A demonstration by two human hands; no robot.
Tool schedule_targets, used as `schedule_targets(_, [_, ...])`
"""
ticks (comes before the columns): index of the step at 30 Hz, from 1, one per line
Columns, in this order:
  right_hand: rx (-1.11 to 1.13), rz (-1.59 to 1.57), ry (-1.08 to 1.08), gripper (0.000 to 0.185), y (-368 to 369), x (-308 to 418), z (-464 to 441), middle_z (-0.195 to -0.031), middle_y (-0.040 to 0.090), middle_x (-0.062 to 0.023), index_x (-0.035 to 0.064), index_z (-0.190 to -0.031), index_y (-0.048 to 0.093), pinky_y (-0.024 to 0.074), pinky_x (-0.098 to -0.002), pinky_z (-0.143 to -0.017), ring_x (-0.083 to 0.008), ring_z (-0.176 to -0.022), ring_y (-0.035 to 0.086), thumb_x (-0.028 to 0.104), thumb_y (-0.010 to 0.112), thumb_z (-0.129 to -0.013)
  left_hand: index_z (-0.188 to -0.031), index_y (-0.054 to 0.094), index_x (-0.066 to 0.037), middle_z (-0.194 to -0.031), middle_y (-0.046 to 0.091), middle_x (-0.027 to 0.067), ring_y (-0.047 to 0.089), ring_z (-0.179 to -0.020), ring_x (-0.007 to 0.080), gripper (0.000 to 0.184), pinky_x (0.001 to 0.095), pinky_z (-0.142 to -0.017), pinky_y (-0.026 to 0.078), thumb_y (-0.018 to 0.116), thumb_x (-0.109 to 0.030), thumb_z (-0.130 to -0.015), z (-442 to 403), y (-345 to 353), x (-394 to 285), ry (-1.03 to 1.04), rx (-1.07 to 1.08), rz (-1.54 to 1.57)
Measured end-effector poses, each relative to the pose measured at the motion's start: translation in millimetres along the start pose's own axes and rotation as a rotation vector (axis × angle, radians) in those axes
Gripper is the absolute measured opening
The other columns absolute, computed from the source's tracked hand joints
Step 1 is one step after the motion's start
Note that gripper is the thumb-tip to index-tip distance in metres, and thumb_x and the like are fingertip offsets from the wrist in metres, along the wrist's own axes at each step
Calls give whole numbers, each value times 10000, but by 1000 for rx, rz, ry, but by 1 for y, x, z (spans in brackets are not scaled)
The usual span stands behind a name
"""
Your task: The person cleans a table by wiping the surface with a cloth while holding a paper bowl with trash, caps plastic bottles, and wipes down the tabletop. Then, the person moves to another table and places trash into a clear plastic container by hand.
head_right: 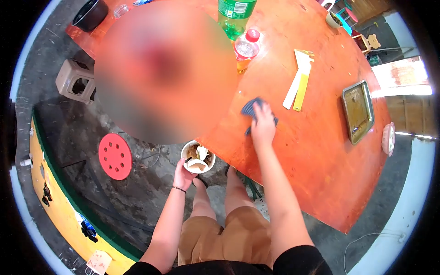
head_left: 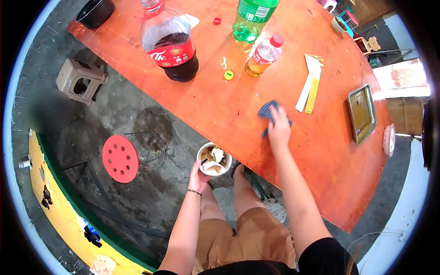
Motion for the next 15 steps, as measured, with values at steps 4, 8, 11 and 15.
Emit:
schedule_targets(4, [-45, 28, 86, 473, 25, 2, -67, -1338, 549, -146, 159, -1243, 619, 439, -399, -1010, -332, -1259, 496, 53, 629, -782, -1367, 433, -90, -1349, 528, 92, 533, -1218, 268, 562, 449, -973, 470, 540, -430, -932, -1, 3, -1, 17, -5, 3])
schedule_targets(8, [100, 68, -202, 530, 40, 68, -32, -1305, 581, -100, 196, -1214, 634, 487, -381, -969, -286, -1233, 535, 40, 635, -708, -1375, 426, -81, -1358, 522, 93, 525, -1226, 270, 579, 451, -983, 463, 535, -438, -932, -4, 7, 2, 28, 10, 37])
schedule_targets(11, [187, -108, -374, 550, 30, 112, 31, -1278, 593, -93, 172, -1171, 652, 514, -378, -940, -302, -1230, 544, 47, 651, -635, -1382, 423, -78, -1365, 517, 96, 521, -1232, 273, 593, 460, -996, 456, 520, -454, -933, -6, 8, 6, 26, 20, 38])
schedule_targets(15, [337, -348, -446, 434, -1, 131, 84, -1247, 605, -117, 121, -1115, 681, 508, -387, -924, -309, -1159, 588, 50, 617, -692, -1383, 424, -72, -1362, 520, 104, 526, -1228, 277, 589, 465, -1003, 452, 492, -456, -943, -4, 8, 6, 7, 52, 17])
Point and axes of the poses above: each hand's wrist, its own z-axis away from the middle knuckle, its own y-axis out of the palm, x = y × z, the point moved 2 cm from there along -z, towards the middle knuckle
